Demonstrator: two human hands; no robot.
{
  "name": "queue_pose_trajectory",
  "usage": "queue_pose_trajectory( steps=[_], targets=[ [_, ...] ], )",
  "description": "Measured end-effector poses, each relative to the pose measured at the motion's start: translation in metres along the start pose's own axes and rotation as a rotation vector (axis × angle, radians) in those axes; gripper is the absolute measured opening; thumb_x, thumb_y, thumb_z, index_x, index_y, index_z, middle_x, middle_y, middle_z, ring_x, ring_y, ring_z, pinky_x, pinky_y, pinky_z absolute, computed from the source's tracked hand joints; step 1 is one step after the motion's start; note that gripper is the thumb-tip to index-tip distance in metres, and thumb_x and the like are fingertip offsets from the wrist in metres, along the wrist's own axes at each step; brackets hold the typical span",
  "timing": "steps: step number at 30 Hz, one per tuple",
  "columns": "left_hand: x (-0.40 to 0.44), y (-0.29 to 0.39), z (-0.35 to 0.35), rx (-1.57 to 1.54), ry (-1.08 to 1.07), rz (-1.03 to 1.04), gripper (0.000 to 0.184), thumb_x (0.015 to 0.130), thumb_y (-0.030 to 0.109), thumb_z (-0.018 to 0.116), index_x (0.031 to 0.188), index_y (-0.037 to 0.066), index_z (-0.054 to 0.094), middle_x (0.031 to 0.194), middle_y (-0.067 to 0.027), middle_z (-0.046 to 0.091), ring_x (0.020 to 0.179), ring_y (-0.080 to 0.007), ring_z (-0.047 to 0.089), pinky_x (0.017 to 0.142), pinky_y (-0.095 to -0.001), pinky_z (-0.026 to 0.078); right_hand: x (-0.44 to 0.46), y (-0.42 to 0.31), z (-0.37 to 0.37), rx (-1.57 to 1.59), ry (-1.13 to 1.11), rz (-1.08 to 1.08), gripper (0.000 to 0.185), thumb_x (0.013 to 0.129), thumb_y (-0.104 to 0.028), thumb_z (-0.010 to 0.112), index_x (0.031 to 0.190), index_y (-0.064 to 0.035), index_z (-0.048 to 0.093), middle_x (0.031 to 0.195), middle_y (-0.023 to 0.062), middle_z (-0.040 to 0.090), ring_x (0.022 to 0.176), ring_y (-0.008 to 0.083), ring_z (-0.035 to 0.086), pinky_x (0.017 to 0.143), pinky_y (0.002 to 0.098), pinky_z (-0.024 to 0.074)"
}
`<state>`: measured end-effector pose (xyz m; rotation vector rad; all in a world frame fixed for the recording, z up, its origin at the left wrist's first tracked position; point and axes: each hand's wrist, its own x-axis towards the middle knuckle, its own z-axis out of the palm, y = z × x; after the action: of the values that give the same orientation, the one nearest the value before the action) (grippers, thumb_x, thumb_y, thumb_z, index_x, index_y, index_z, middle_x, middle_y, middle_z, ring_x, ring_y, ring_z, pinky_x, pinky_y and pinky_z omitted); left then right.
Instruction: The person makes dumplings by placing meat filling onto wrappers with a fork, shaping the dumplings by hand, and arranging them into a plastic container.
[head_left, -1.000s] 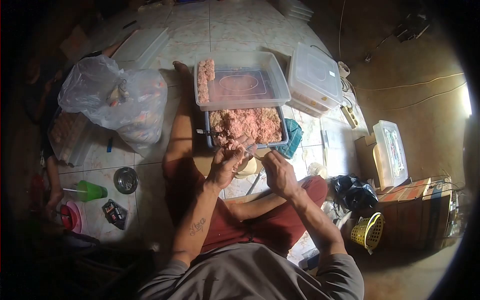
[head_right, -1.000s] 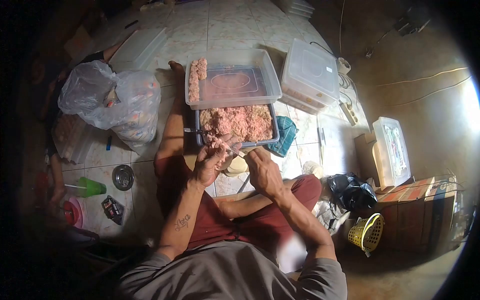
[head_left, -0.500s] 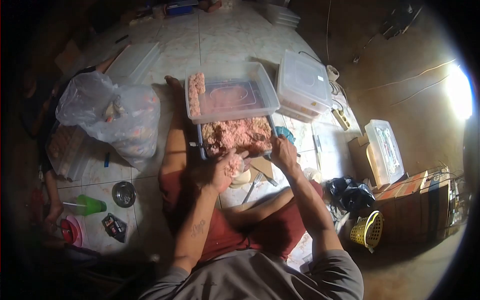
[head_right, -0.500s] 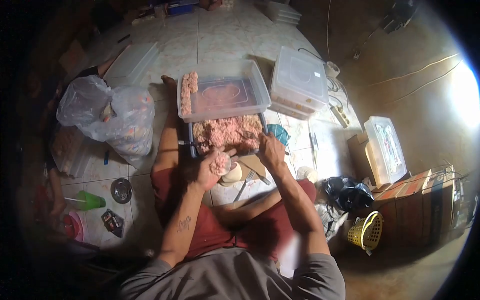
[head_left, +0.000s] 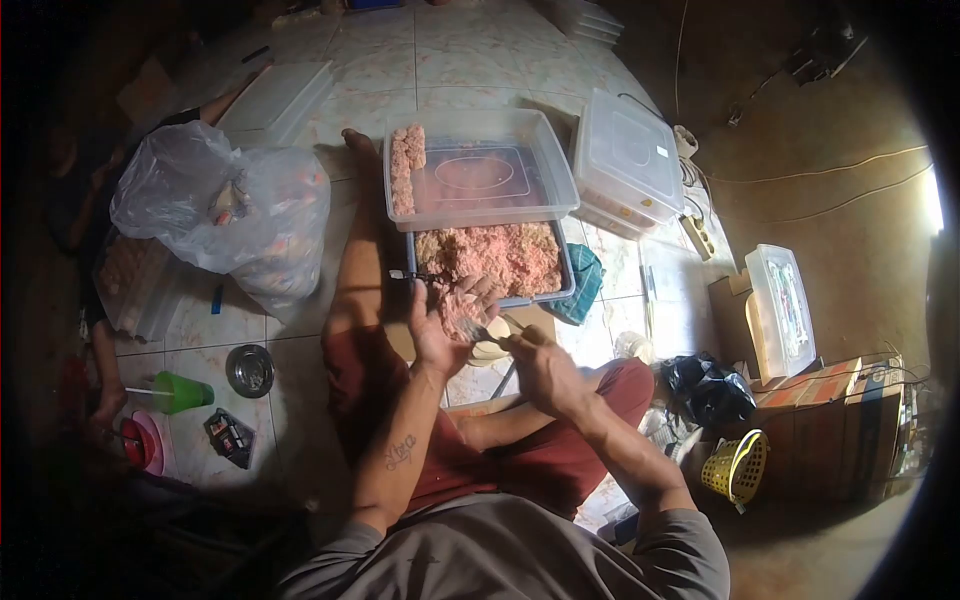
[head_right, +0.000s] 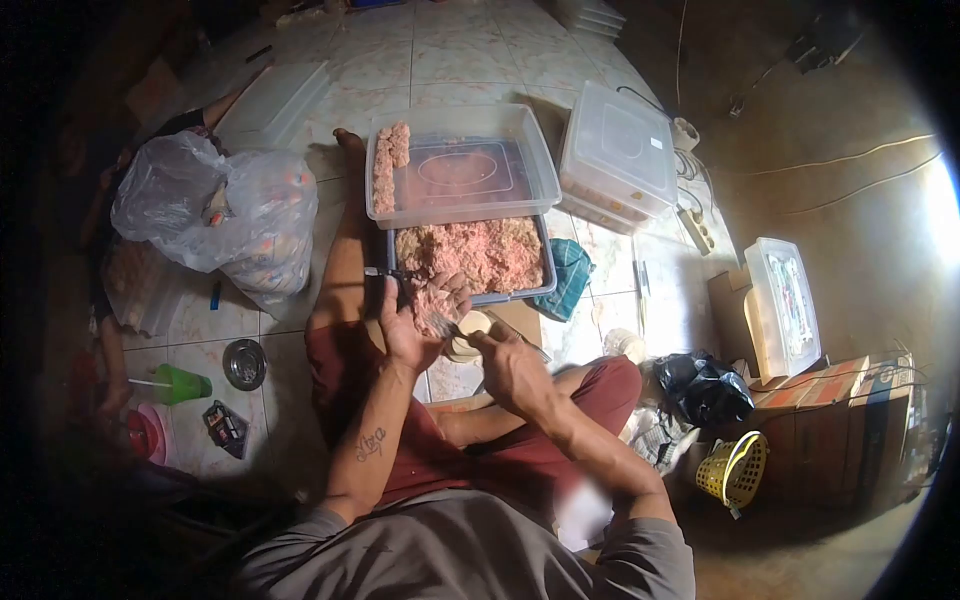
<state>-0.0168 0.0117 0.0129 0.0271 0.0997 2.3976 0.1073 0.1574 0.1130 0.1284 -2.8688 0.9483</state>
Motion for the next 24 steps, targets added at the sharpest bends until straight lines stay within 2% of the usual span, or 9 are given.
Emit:
queue_pose_trajectory(
  steps=[1,3,4,6,9,11,13,20,24],
  targets=[
    [-0.003,0.005,-0.005,-0.199,-0.056,-0.055,0.091,0.096,0.069,0.043,0.142,-0.008,0.045,0.143,-0.0257,0.053,0.133,-0.0407,0.05,0.115,-0.0522,0.038,0.002,-0.005,-0.014,0.006,-0.004,-0.004,0.026,0.09,0.001,0.055,0.111,-0.0028,0.069,0.092,0.0193,0.062,0.082,0.0379,0.065,0.073,0.0455,0.0541],
    [-0.01,0.015,-0.013,-0.005,0.183,-0.064,0.093,0.096,0.071,0.043,0.144,-0.009,0.042,0.144,-0.0269,0.051,0.134,-0.0423,0.05,0.115,-0.0544,0.039,0.008,-0.001,-0.036,-0.186,-0.167,0.012,0.034,0.086,-0.002,0.052,0.117,-0.006,0.067,0.1,0.0213,0.063,0.083,0.0411,0.066,0.072,0.0472,0.0562],
    [-0.016,0.018,-0.008,-0.006,0.196,-0.07,0.093,0.096,0.071,0.043,0.144,-0.009,0.042,0.144,-0.0269,0.051,0.134,-0.0423,0.05,0.115,-0.0544,0.039,0.014,-0.002,-0.036,-0.076,-0.09,-0.038,0.039,0.085,-0.002,0.053,0.12,-0.0082,0.068,0.103,0.0176,0.064,0.087,0.0379,0.067,0.073,0.0454,0.0566],
    [-0.016,0.026,0.002,-0.009,0.01,-0.334,0.096,0.095,0.072,0.044,0.145,-0.01,0.038,0.146,-0.0282,0.049,0.134,-0.0437,0.051,0.112,-0.0556,0.042,0.024,0.018,-0.034,-0.119,-0.172,-0.104,0.039,0.085,-0.003,0.053,0.121,-0.0095,0.068,0.105,0.0157,0.064,0.089,0.0366,0.067,0.074,0.0447,0.0565],
    [-0.025,0.029,0.004,0.064,0.226,-0.255,0.096,0.095,0.073,0.042,0.14,-0.012,0.044,0.143,-0.0292,0.052,0.131,-0.0445,0.053,0.11,-0.0557,0.046,0.026,0.022,-0.045,-0.303,-0.255,-0.178,0.04,0.086,-0.005,0.053,0.122,-0.0114,0.069,0.107,0.0128,0.065,0.095,0.0339,0.066,0.078,0.0417,0.056],
    [-0.028,0.025,0.009,0.154,0.208,-0.291,0.094,0.096,0.073,0.04,0.133,-0.013,0.052,0.136,-0.0292,0.058,0.13,-0.0426,0.054,0.109,-0.0553,0.046,0.031,0.016,-0.044,-0.242,-0.253,-0.179,0.04,0.086,-0.006,0.053,0.122,-0.0121,0.069,0.108,0.0145,0.064,0.095,0.0327,0.067,0.08,0.0404,0.0558],
    [-0.026,0.023,0.016,0.13,0.109,-0.319,0.093,0.096,0.073,0.039,0.129,-0.012,0.056,0.134,-0.029,0.06,0.13,-0.0402,0.056,0.11,-0.0546,0.045,0.03,0.028,-0.034,-0.226,-0.184,-0.298,0.036,0.088,-0.003,0.054,0.117,-0.0144,0.073,0.097,0.0083,0.063,0.087,0.0295,0.067,0.072,0.0401,0.0568],
    [-0.027,0.012,0.015,0.234,0.237,-0.218,0.088,0.096,0.073,0.04,0.139,-0.003,0.05,0.12,-0.0209,0.069,0.117,-0.0349,0.065,0.105,-0.0526,0.05,0.026,0.035,-0.029,-0.359,-0.096,-0.153,0.043,0.085,-0.001,0.059,0.123,-0.0182,0.071,0.101,0.0091,0.064,0.087,0.0305,0.068,0.071,0.0411,0.0566],
    [-0.026,0.01,0.018,0.353,0.216,-0.168,0.087,0.095,0.076,0.04,0.142,0.002,0.048,0.118,-0.0177,0.069,0.111,-0.0355,0.067,0.098,-0.0501,0.054,0.022,0.011,-0.023,-0.095,-0.036,-0.117,0.037,0.087,-0.006,0.057,0.122,-0.0108,0.068,0.106,0.0151,0.063,0.088,0.0351,0.067,0.071,0.0437,0.0568]
  ],
)
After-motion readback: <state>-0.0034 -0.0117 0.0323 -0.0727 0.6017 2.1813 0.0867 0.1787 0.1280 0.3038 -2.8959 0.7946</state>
